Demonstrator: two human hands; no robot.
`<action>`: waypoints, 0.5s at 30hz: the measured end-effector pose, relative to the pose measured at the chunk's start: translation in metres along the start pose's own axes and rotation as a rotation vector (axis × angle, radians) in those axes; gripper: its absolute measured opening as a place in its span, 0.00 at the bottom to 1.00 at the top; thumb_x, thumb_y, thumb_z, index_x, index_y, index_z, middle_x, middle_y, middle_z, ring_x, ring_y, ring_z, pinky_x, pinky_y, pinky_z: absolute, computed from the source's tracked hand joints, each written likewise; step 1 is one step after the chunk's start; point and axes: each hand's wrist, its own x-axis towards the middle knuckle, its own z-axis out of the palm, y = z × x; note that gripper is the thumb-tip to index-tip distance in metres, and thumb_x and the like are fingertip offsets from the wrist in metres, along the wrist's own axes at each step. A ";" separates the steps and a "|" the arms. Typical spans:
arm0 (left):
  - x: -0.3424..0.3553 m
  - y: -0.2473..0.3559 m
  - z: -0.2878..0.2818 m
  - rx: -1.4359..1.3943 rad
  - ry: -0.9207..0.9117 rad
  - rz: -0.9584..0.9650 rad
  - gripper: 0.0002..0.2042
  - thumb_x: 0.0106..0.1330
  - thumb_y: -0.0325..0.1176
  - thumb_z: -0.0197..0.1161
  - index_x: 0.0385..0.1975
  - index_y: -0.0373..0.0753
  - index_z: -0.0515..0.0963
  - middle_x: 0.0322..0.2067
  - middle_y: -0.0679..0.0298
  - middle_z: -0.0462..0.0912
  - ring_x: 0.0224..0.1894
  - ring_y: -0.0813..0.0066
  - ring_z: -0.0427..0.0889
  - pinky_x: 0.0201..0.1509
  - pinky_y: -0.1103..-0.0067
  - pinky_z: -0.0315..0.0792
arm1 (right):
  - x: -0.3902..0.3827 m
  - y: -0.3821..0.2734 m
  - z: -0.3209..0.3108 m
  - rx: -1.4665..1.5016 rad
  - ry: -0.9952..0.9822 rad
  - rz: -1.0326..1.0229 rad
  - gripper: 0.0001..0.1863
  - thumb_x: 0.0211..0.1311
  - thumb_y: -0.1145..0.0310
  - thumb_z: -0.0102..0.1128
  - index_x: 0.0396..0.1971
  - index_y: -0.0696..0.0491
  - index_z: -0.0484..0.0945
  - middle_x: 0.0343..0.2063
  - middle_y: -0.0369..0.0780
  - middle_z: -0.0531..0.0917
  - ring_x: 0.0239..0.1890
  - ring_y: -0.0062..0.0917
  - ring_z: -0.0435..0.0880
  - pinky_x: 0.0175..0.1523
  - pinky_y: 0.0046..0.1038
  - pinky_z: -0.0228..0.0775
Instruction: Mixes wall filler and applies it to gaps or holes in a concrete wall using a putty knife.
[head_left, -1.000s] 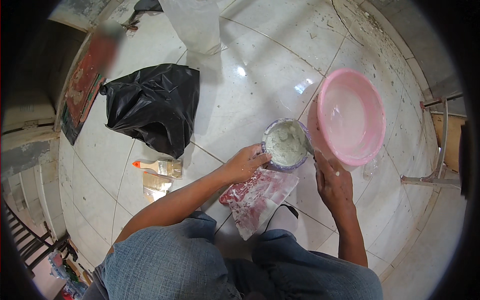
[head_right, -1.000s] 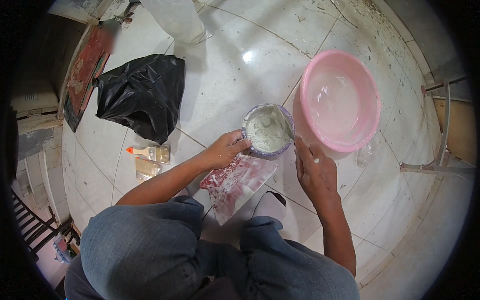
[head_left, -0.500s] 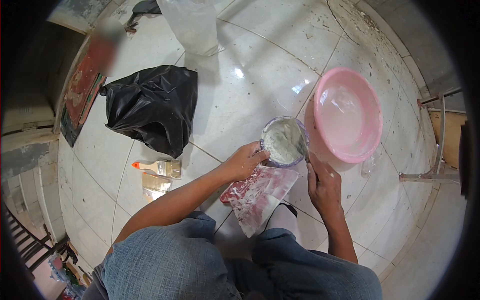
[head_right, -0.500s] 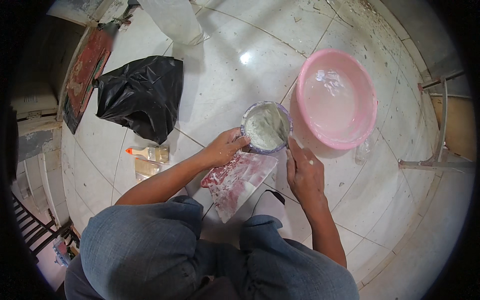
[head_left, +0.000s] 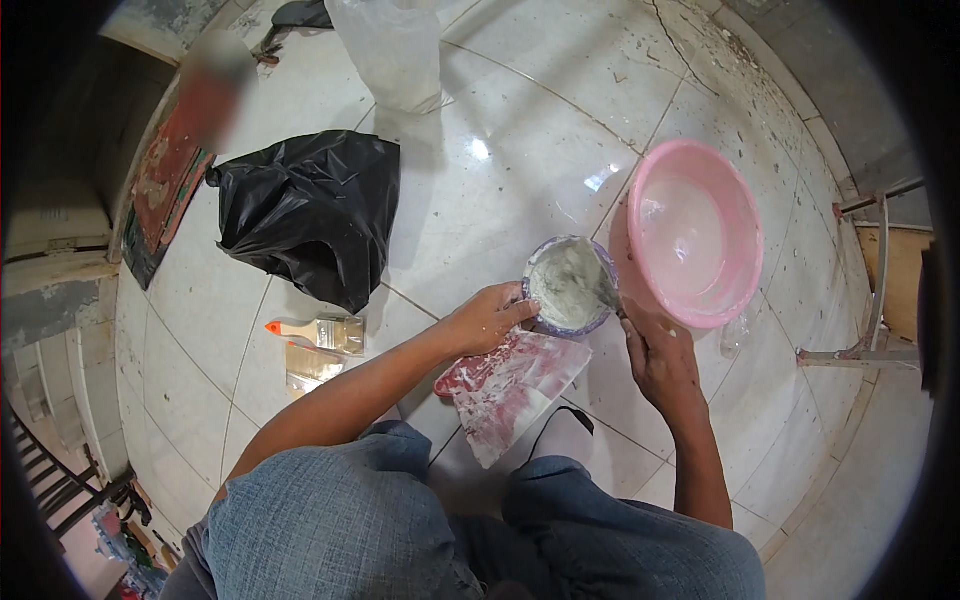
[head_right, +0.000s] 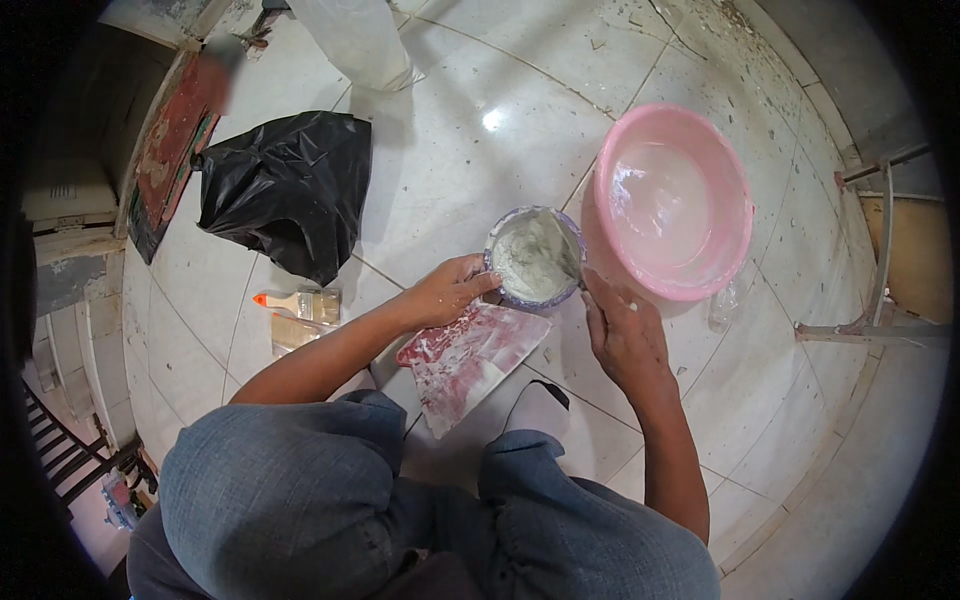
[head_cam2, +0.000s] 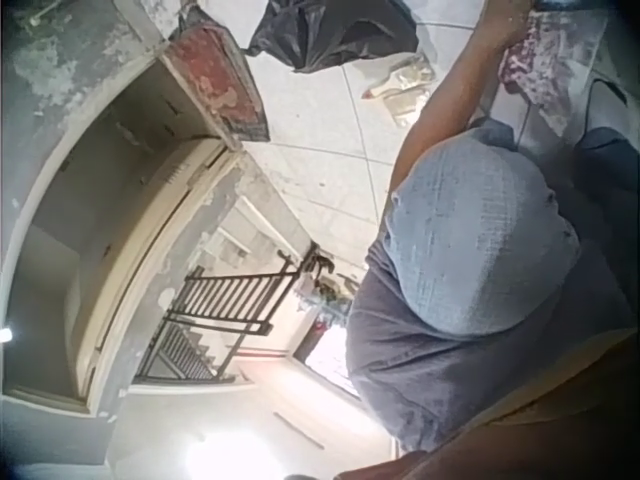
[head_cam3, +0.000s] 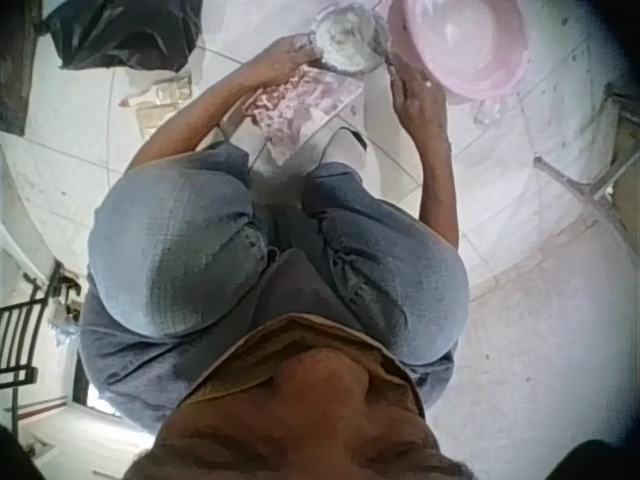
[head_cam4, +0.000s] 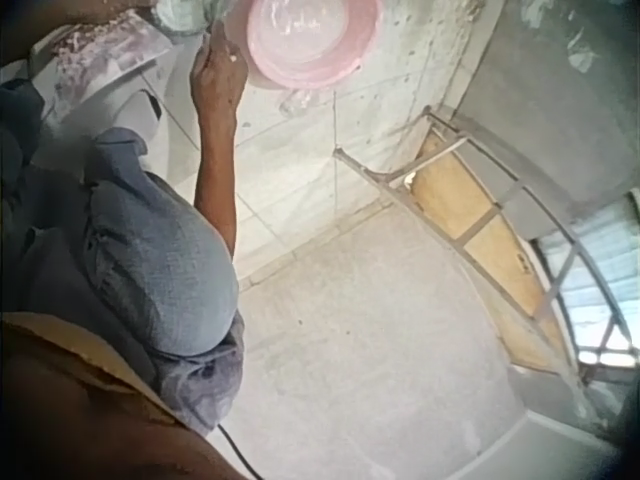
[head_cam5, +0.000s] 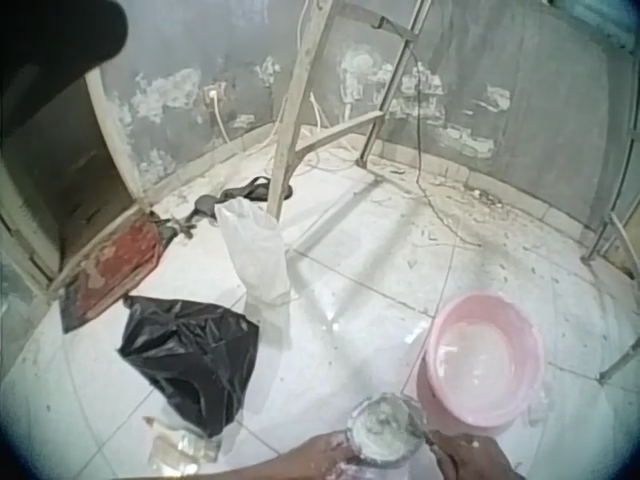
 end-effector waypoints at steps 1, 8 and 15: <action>0.000 0.001 0.002 -0.034 0.000 0.034 0.19 0.73 0.40 0.51 0.53 0.29 0.70 0.47 0.58 0.79 0.49 0.74 0.75 0.59 0.76 0.66 | 0.002 0.000 0.003 0.064 0.072 -0.035 0.17 0.58 0.76 0.58 0.49 0.56 0.77 0.26 0.51 0.80 0.28 0.46 0.79 0.38 0.40 0.71; -0.002 0.004 0.003 -0.093 0.016 -0.014 0.18 0.73 0.39 0.50 0.53 0.29 0.71 0.46 0.58 0.79 0.49 0.75 0.75 0.59 0.76 0.65 | -0.001 -0.002 -0.003 0.039 -0.154 0.029 0.16 0.58 0.75 0.58 0.48 0.55 0.78 0.25 0.51 0.80 0.30 0.46 0.80 0.38 0.40 0.71; -0.002 0.004 0.004 -0.026 0.013 0.007 0.18 0.73 0.39 0.50 0.52 0.29 0.71 0.46 0.58 0.79 0.49 0.74 0.75 0.59 0.76 0.66 | -0.001 0.012 0.001 -0.219 -0.002 -0.034 0.19 0.57 0.74 0.60 0.51 0.51 0.76 0.29 0.48 0.79 0.25 0.42 0.80 0.31 0.40 0.72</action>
